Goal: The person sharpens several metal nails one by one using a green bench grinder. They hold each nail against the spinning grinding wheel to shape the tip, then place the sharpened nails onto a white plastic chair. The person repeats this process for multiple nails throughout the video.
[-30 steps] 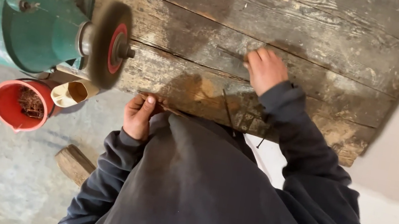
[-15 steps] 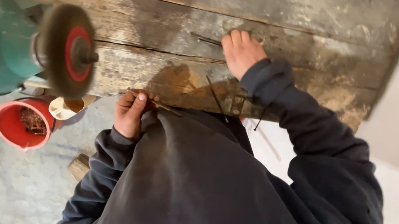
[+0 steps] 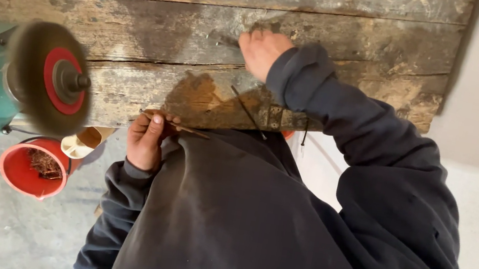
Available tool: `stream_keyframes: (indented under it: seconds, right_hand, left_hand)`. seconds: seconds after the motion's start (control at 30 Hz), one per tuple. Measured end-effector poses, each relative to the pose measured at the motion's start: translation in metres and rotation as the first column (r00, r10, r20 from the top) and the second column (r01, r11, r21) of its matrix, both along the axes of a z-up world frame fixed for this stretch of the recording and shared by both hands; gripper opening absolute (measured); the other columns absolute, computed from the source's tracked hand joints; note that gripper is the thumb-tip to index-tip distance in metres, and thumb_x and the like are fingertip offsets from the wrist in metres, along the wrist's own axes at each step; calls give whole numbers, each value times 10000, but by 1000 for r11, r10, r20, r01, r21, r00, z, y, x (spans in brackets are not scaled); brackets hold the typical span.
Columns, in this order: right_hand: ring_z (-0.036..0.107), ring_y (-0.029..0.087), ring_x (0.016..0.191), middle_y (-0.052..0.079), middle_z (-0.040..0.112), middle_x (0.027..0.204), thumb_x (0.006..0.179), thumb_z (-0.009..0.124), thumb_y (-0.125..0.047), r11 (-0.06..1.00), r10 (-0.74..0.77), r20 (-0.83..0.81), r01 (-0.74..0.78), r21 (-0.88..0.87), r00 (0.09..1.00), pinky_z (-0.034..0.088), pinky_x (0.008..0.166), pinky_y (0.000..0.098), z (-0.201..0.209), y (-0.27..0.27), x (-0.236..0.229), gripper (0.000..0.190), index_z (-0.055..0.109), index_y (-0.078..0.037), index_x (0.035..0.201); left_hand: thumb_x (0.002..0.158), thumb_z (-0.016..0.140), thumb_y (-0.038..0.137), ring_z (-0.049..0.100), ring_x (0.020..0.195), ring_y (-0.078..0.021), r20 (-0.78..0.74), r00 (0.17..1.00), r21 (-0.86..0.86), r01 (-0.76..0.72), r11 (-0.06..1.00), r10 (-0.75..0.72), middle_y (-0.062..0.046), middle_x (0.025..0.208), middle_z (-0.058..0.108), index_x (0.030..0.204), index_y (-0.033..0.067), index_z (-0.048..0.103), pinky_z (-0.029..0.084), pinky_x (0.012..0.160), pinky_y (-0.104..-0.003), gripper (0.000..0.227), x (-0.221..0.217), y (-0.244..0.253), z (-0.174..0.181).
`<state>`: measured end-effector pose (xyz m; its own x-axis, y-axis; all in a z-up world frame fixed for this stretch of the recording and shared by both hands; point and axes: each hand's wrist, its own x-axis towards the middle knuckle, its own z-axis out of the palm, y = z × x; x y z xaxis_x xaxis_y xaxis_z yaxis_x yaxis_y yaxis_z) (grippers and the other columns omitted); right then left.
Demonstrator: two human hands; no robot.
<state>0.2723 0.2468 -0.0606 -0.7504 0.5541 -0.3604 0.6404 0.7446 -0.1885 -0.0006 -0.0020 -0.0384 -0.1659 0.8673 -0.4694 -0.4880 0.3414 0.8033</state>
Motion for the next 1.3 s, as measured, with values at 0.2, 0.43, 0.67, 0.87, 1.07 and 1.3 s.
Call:
stream_keyframes:
  seconds: [0.2, 0.43, 0.67, 0.87, 1.07, 1.3]
  right_hand:
    - [568, 230, 546, 124, 630, 756, 1056, 611, -214, 828, -520, -210, 429, -361, 828, 504, 508, 377, 47, -33, 112, 283, 495, -4, 1205]
    - [632, 183, 785, 106, 644, 964, 1067, 560, -187, 378, -926, -321, 526, -762, 200, 549, 713, 340, 0, -178, 197, 324, 488, 17, 1308]
    - [639, 279, 727, 126, 659, 822, 1002, 680, -289, 351, -895, -406, 854, -383, 186, 515, 659, 433, 11, -189, 133, 303, 606, -19, 1120]
    - [653, 411, 739, 175, 685, 813, 1000, 696, -300, 575, -787, -354, 809, -122, 506, 490, 632, 507, 21, -165, 127, 281, 597, -37, 1016]
    - [611, 333, 658, 150, 630, 744, 1031, 650, -259, 627, -770, -411, 698, -346, 488, 467, 593, 457, 38, -147, 131, 218, 602, -47, 1030]
    - [337, 75, 438, -13, 499, 676, 1028, 491, -229, 13, -994, 2, 135, -991, 111, 263, 405, 266, 14, -143, 105, 188, 564, -92, 1135]
  left_hand:
    - [1100, 558, 216, 682, 1031, -220, 40, 996, 41, -78, 996, 76, -79, 1089, 671, 1137, 22, 601, 577, 915, -407, 202, 2, -1, 8]
    - [1113, 536, 200, 635, 889, -227, 225, 973, 98, -80, 992, 56, -86, 948, 623, 1171, 51, 575, 561, 901, -437, 165, 14, 21, 25]
    - [1154, 573, 133, 540, 724, -144, 136, 978, 311, 108, 944, -156, -19, 822, 555, 1171, 38, 609, 482, 705, -325, 103, 24, 48, 34]
    - [889, 660, 131, 679, 735, -251, -960, 210, 78, 838, 540, -187, -51, 938, 665, 1231, 162, 702, 535, 619, -377, 346, 75, 109, 87]
    - [841, 628, 128, 681, 705, -219, -983, -176, -186, 936, 300, -58, -58, 960, 615, 1042, 143, 700, 533, 583, -377, 214, 96, 124, 32]
    - [854, 641, 140, 678, 740, -240, -993, -111, -95, 961, 261, 48, -71, 890, 607, 1071, 88, 698, 541, 661, -388, 230, 87, 119, 31]
